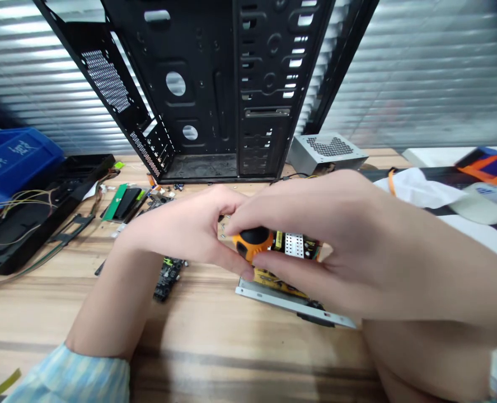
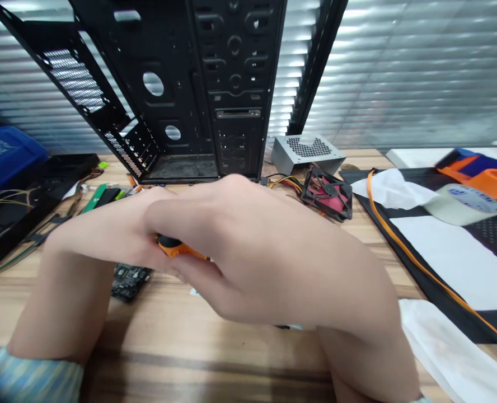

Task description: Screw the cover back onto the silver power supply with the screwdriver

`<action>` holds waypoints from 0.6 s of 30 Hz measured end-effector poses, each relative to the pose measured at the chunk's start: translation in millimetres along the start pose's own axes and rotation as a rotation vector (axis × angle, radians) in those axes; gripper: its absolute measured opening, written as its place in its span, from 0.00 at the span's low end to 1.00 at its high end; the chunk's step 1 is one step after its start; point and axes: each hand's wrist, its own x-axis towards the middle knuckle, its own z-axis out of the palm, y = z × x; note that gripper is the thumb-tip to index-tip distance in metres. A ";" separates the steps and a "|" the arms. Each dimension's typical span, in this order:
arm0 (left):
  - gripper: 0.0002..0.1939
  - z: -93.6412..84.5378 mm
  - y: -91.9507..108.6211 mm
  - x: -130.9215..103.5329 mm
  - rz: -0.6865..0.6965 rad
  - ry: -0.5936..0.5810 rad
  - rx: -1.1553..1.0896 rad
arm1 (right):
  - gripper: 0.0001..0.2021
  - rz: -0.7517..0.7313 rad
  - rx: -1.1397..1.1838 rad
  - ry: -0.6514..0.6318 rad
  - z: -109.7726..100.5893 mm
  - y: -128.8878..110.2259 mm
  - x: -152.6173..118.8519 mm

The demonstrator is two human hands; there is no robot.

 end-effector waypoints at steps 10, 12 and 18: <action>0.19 1.5 1.4 -2.3 -0.034 0.040 -0.052 | 0.10 0.213 -0.205 0.122 9.1 -6.3 3.1; 0.16 2.5 0.6 -1.8 -0.041 0.062 -0.015 | 0.10 0.231 -0.260 0.135 11.7 -7.0 4.8; 0.07 1.3 -1.1 -0.1 -0.044 0.031 -0.001 | 0.09 0.193 -0.207 0.098 9.6 -4.0 2.8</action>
